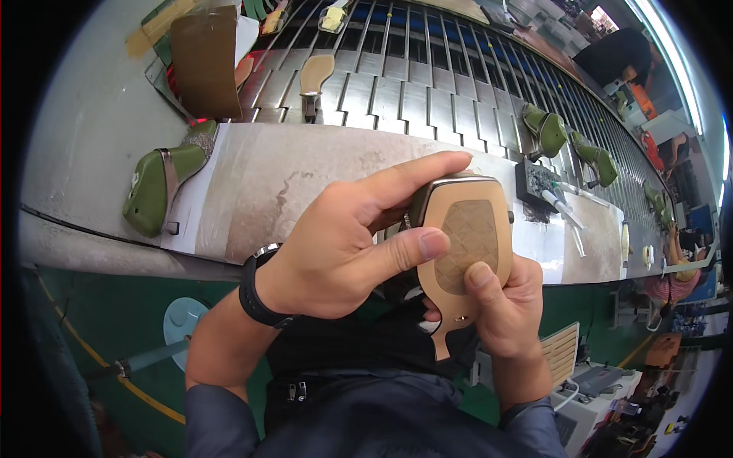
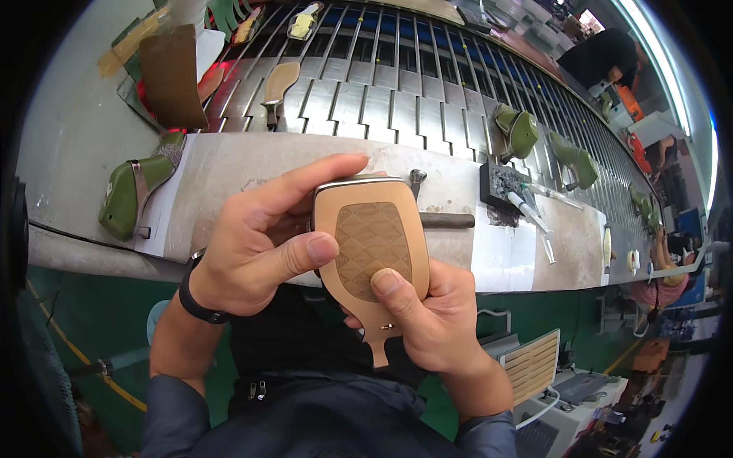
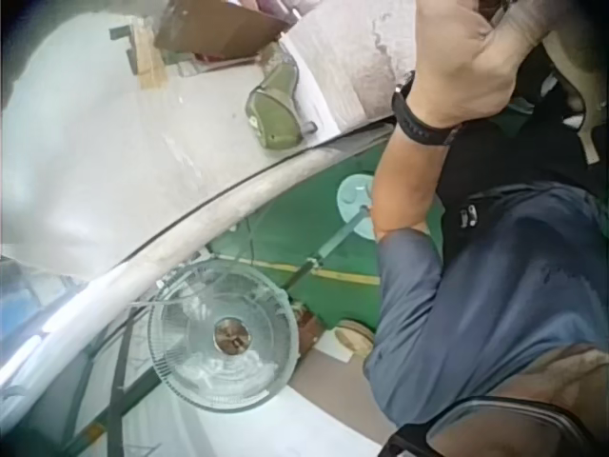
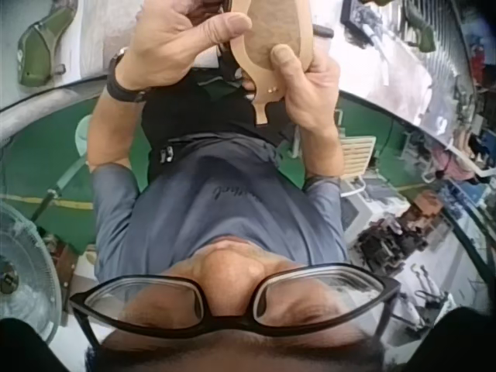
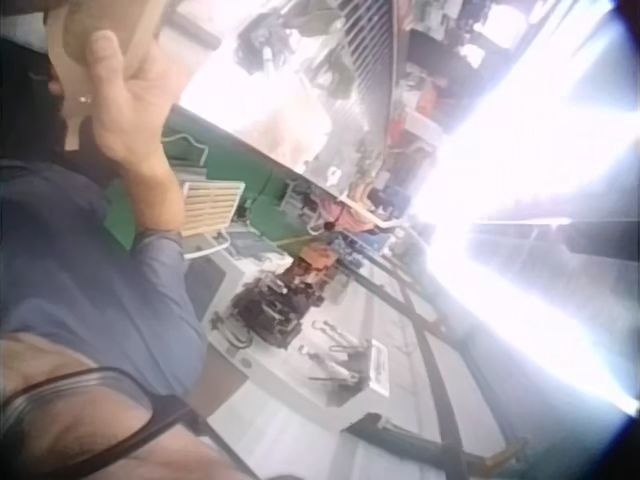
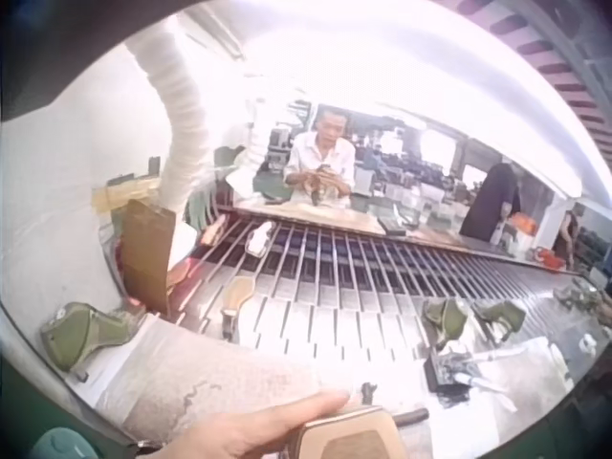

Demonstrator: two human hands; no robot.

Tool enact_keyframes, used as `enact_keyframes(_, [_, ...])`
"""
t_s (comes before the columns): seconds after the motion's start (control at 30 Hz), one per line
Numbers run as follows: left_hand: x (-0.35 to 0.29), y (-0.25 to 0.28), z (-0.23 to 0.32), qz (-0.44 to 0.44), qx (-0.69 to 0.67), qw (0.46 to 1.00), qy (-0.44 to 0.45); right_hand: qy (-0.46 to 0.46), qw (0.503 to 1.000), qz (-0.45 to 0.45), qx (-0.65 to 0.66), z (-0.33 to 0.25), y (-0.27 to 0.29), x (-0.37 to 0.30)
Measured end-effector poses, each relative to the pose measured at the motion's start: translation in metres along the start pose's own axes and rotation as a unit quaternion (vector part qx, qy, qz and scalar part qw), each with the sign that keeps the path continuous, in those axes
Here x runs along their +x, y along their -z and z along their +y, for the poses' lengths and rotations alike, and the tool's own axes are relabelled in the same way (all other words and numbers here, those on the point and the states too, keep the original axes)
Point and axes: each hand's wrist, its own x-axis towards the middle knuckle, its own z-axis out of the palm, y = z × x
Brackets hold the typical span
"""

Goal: The person aligns and presses soles onto lasted shoe uppers by hand, hammers along the edges and seams using a hammer, and places the assembled shoes onto a conveyor belt.

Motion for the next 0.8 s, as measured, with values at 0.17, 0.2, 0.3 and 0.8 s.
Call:
enact_keyframes(0.17, [-0.015,0.009,0.008,0.075,-0.057,0.994,0.059,-0.016,0.998,-0.056,0.03,0.003,-0.01,0.003])
enact_keyframes(0.2, [-0.023,0.011,0.006,0.12,-0.07,0.99,0.04,-0.011,0.997,-0.061,0.039,0.011,-0.009,0.0])
enact_keyframes(0.3, [-0.046,0.018,0.002,0.169,-0.038,0.985,-0.025,0.08,0.985,-0.042,-0.148,0.039,-0.009,-0.004])
enact_keyframes(0.8, [-0.08,0.011,0.018,0.35,0.175,0.92,-0.017,0.295,0.911,-0.083,-0.277,0.048,-0.056,0.016])
